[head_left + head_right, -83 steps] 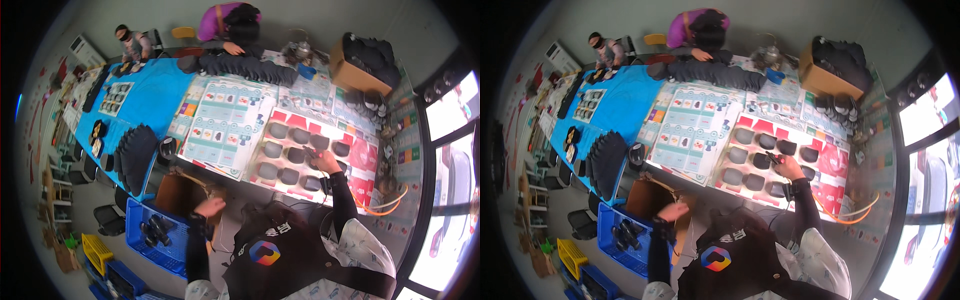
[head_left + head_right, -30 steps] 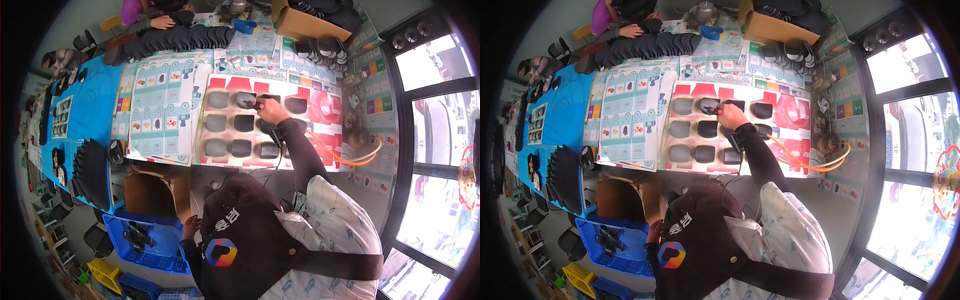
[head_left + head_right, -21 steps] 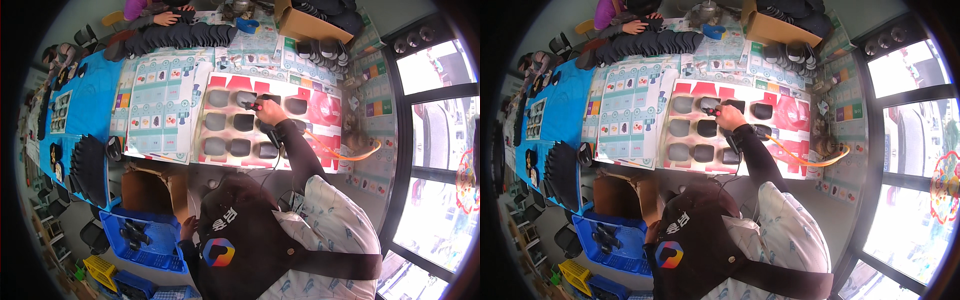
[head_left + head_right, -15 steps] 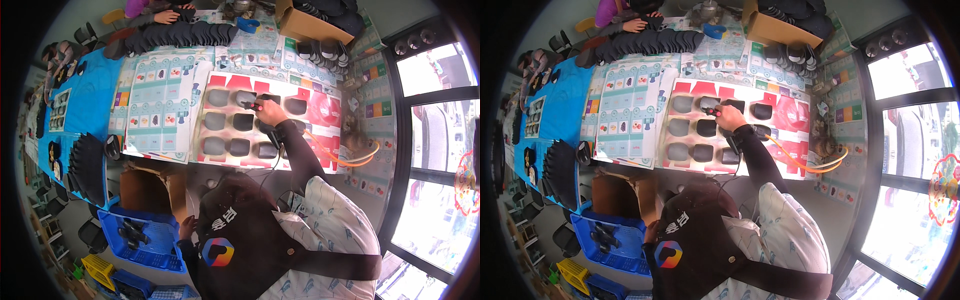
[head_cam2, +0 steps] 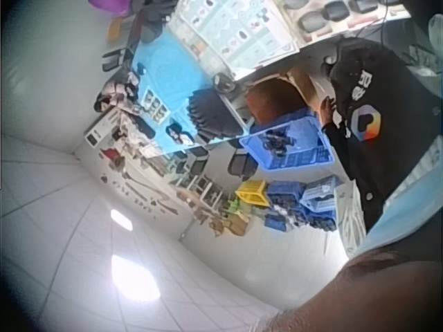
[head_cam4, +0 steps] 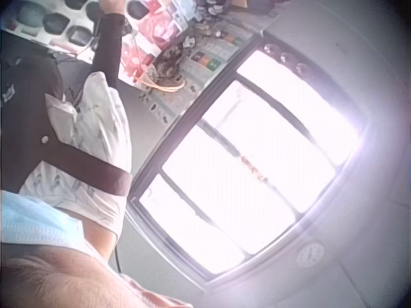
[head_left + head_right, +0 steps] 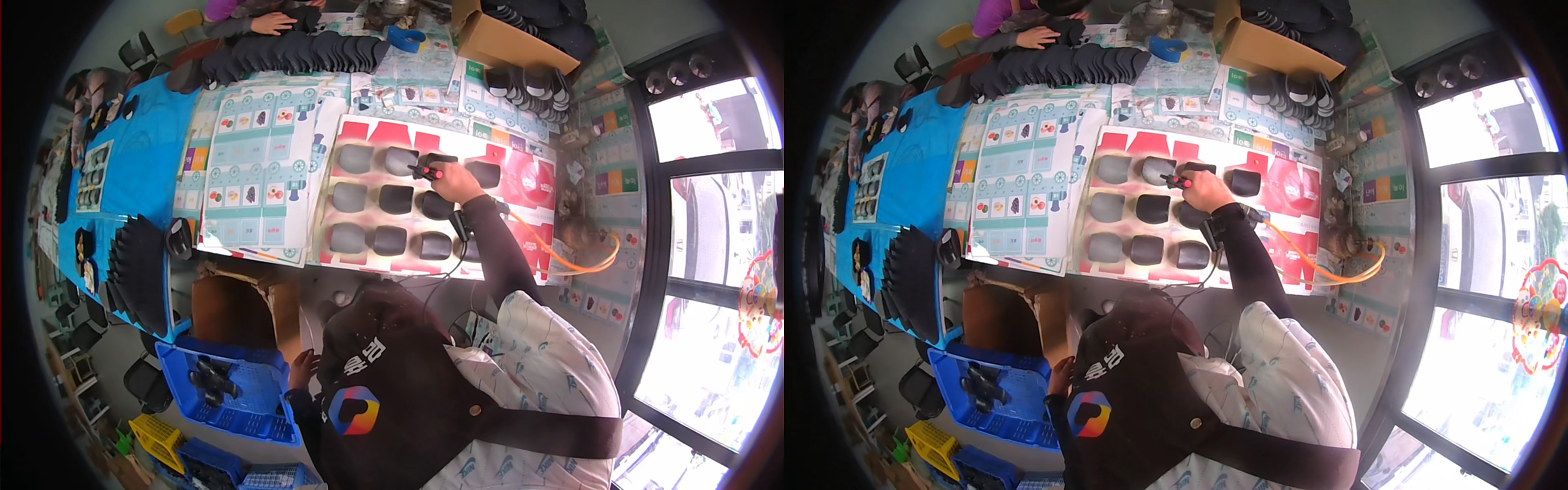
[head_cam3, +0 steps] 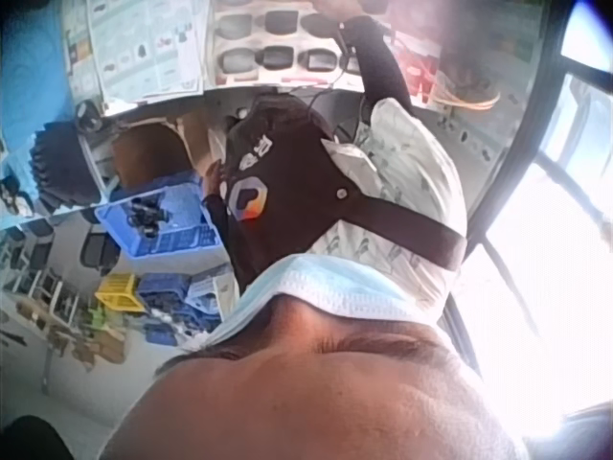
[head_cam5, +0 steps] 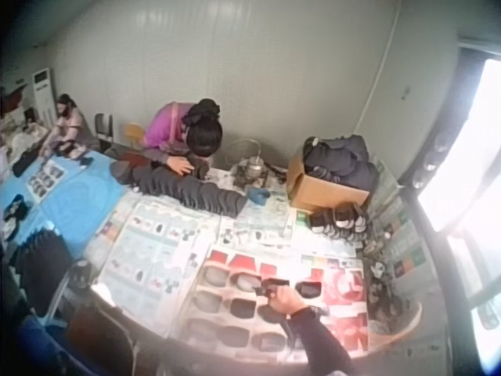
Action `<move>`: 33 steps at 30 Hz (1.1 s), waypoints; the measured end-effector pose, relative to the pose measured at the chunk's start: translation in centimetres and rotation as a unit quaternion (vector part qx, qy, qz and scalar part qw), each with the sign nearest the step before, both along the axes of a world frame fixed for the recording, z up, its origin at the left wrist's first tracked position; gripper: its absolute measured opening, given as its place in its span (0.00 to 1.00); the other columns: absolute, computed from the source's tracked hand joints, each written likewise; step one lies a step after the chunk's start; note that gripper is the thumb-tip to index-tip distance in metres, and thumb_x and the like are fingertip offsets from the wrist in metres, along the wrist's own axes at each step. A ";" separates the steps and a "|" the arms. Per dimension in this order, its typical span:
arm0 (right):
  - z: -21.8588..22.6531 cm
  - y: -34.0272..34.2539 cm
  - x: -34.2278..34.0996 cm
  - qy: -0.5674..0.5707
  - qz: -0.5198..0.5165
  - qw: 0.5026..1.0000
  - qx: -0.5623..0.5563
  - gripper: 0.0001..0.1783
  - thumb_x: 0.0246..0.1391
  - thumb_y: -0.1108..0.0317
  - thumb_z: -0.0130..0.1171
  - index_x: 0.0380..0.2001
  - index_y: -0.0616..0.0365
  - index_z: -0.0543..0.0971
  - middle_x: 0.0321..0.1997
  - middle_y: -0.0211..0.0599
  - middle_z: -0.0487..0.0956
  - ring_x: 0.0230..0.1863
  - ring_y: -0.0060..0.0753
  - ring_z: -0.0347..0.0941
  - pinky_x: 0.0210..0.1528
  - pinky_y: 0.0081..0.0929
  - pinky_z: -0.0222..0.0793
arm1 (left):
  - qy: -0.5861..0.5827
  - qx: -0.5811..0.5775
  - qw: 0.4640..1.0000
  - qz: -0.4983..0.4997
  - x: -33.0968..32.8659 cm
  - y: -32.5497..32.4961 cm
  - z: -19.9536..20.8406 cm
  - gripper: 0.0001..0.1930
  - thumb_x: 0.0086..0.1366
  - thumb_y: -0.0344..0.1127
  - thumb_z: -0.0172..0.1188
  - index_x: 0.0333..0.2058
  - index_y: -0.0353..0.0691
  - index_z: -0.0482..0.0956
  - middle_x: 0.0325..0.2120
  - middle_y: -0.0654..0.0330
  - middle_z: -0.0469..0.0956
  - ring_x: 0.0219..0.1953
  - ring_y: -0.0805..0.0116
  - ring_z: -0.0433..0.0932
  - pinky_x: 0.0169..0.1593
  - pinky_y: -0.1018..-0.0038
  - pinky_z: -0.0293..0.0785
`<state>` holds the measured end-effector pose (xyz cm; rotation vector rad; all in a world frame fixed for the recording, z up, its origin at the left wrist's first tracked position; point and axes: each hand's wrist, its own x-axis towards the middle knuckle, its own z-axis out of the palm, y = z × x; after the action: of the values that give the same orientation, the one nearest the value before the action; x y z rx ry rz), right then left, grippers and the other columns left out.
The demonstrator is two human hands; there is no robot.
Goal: The recorder is organizing shoe heel or sole components on a board and using a heat gun or glue applicator on them.
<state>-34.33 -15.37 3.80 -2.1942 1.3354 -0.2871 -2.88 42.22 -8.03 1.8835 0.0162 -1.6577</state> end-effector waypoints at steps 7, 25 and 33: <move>-0.8 -1.4 0.3 -0.030 0.019 0.999 -0.008 0.20 0.48 0.71 0.54 0.45 0.52 0.85 0.36 0.56 0.83 0.42 0.61 0.80 0.49 0.49 0.76 | -0.034 -0.057 0.996 -0.058 0.7 2.0 -1.8 0.20 0.74 0.47 0.57 0.57 0.41 0.76 0.42 0.58 0.85 0.38 0.72 0.82 0.39 0.77 0.75; 1.4 -15.6 2.5 0.026 -0.023 0.958 0.283 0.12 0.42 0.67 0.55 0.25 0.64 0.82 0.22 0.47 0.80 0.25 0.42 0.78 0.29 0.37 0.69 | -0.043 0.040 0.990 -0.129 -1.7 -3.5 4.0 0.22 0.75 0.45 0.56 0.59 0.37 0.74 0.44 0.58 0.83 0.42 0.69 0.83 0.42 0.74 0.78; -0.5 -16.6 1.9 0.017 -0.024 0.950 0.310 0.09 0.39 0.69 0.54 0.19 0.64 0.79 0.18 0.44 0.78 0.21 0.39 0.76 0.24 0.37 0.67 | -0.012 0.103 0.992 -0.074 -2.8 -5.8 4.0 0.21 0.76 0.44 0.54 0.59 0.37 0.74 0.43 0.59 0.83 0.40 0.70 0.82 0.42 0.74 0.78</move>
<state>-32.39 -31.96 3.33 -1.6424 1.2782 0.1443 -5.72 36.38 -4.02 2.1025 0.0402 -1.7910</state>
